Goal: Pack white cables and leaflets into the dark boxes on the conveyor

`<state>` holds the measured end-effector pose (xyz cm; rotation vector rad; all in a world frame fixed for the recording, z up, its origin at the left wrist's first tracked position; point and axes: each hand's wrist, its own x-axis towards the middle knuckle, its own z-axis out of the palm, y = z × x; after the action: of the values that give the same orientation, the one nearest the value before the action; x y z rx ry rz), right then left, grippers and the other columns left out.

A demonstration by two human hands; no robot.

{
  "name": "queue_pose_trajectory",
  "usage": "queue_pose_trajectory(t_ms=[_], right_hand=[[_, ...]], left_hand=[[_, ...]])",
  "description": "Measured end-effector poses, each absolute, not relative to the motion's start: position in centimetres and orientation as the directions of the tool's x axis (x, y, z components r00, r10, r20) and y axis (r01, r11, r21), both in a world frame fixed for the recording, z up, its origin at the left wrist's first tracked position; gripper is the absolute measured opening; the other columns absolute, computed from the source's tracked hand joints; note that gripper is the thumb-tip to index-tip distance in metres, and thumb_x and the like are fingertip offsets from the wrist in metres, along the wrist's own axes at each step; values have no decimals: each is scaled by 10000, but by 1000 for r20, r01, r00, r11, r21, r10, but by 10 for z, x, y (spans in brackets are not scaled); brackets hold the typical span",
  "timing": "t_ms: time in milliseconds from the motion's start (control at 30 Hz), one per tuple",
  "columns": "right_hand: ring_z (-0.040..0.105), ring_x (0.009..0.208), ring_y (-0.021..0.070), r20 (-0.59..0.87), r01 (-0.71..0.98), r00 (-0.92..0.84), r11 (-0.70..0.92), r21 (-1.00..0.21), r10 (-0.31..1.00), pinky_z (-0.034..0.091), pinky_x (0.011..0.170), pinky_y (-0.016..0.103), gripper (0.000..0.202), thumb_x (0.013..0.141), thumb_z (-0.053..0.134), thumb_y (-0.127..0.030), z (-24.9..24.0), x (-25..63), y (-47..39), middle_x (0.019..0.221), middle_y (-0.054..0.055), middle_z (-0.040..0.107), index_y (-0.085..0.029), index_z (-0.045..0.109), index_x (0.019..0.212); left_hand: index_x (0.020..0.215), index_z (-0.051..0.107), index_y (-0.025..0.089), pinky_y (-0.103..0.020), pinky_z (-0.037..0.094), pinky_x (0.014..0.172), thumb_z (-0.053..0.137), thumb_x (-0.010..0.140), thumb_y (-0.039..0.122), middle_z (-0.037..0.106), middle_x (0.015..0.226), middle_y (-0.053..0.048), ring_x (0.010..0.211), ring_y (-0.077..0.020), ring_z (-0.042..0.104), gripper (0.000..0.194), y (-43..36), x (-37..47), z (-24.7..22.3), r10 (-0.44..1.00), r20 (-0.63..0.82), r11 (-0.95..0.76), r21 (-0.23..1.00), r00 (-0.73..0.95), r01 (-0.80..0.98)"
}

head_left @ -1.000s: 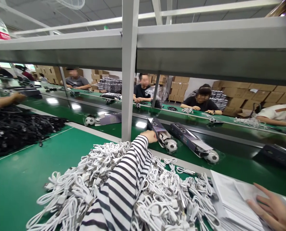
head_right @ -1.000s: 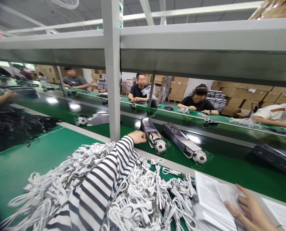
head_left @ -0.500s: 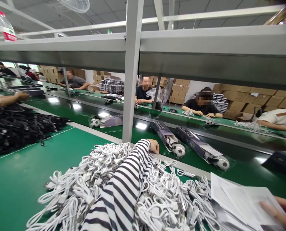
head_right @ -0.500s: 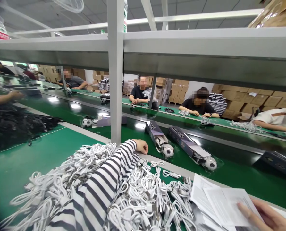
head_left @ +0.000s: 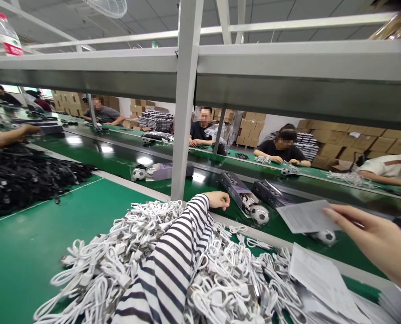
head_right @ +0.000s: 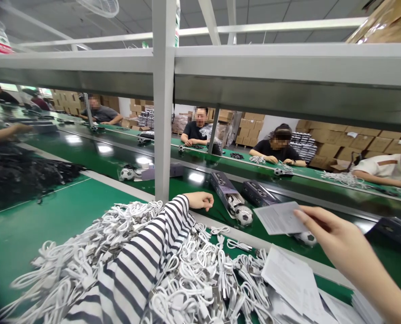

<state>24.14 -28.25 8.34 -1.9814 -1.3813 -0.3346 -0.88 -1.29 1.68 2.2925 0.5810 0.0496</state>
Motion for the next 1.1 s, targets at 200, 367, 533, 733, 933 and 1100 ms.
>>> queue_pose_trajectory(t_ms=[200,367,533,733,933,1100], right_hand=[[627,909,259,530,961,199,-57,-272,824,483,783,336,326,787,480,-423,91,221,-197,976,49,705,-220,701,914],[646,846,241,496,998,37,-9,-59,867,495,698,320,299,824,431,-327,65,231,-167,982,26,702,-254,707,911],[646,879,232,382,999,-30,37,-12,924,498,741,307,313,817,417,-265,22,245,-172,991,23,703,-272,699,953],[625,975,232,338,992,121,-103,-71,933,495,802,333,387,822,362,-234,-8,253,-171,1123,18,655,-272,632,1096],[409,1249,232,269,979,201,-199,-34,942,360,989,447,445,895,252,-357,-23,251,-162,1322,45,508,-251,516,1238],[278,1309,292,300,948,294,-318,32,908,281,960,587,509,876,239,-485,-27,246,-165,1436,64,345,-276,436,1296]], left_hand=[[837,489,170,-213,358,637,483,846,225,627,744,19,641,-100,514,56,-12,-10,16,545,-53,-609,661,837,438],[880,505,181,-219,379,648,464,854,281,625,736,25,664,-109,534,111,-13,-10,22,592,131,-644,670,795,369],[993,541,194,-216,417,660,390,870,253,609,752,20,659,-102,539,202,-10,-6,22,603,301,-649,723,739,236],[941,608,163,-235,459,707,419,840,193,634,859,-26,707,-113,573,216,-12,-2,25,622,409,-623,775,667,105],[1035,601,130,-299,435,877,437,842,166,610,1044,-91,956,-167,569,256,-43,2,82,625,650,-539,760,433,-362],[1140,549,173,-344,402,946,416,874,156,541,1180,-64,1122,-195,484,297,-70,-28,157,658,700,-480,674,279,-561]])
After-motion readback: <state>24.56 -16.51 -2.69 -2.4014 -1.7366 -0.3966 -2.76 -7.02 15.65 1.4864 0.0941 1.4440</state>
